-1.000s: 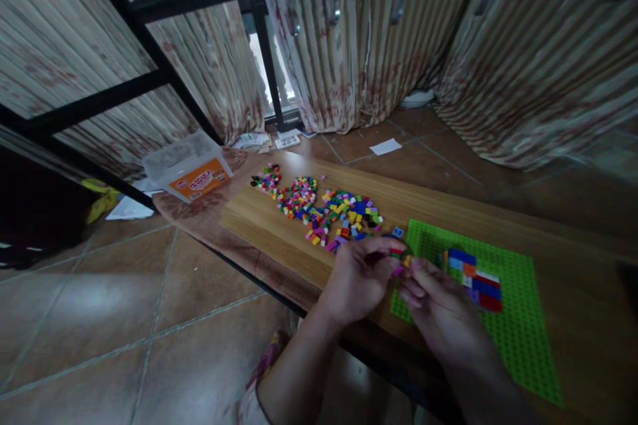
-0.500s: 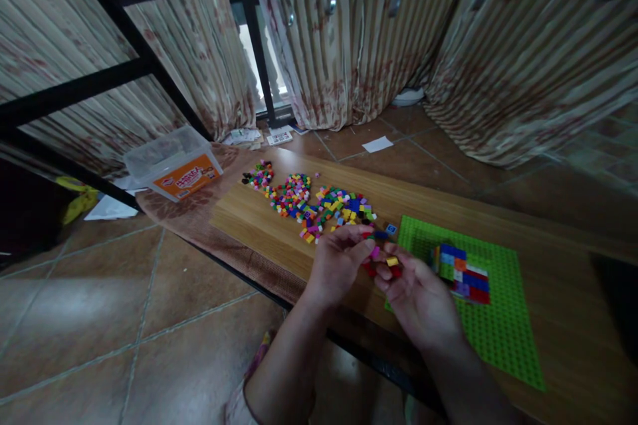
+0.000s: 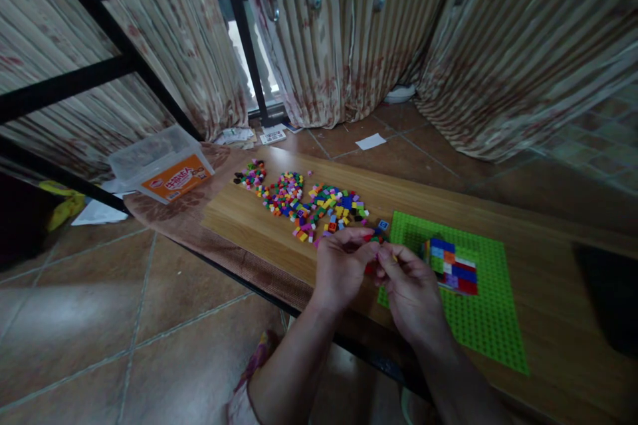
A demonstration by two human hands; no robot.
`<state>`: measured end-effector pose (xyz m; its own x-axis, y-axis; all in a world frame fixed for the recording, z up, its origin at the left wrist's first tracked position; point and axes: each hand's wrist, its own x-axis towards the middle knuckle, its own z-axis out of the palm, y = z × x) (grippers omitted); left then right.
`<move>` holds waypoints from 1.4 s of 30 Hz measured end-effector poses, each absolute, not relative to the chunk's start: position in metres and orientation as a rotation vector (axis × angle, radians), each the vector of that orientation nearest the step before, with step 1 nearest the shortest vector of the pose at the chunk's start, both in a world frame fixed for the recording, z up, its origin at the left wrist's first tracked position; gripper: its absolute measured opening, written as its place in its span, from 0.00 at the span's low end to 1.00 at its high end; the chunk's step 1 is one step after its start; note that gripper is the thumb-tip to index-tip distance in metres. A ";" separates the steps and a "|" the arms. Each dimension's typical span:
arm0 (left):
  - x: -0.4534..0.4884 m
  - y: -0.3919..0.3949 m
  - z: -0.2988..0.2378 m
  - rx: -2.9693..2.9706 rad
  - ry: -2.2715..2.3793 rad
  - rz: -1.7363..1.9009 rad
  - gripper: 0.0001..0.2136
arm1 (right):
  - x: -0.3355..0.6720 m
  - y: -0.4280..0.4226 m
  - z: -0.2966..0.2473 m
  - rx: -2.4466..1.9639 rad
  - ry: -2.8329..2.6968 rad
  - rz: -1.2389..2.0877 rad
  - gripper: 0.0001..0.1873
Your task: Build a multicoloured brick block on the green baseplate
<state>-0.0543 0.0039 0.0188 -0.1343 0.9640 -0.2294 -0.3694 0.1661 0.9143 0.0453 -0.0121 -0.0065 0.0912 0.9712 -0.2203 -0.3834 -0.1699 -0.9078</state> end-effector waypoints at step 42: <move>-0.089 0.035 -0.004 1.780 1.852 0.903 0.12 | 0.052 -0.003 -0.016 -1.124 -0.750 1.474 0.20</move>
<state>-0.0885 0.0347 -0.0036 -0.0955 0.9857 0.1387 0.7160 -0.0287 0.6975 0.0517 -0.0027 -0.0158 0.0314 0.9690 -0.2451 -0.3720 -0.2163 -0.9027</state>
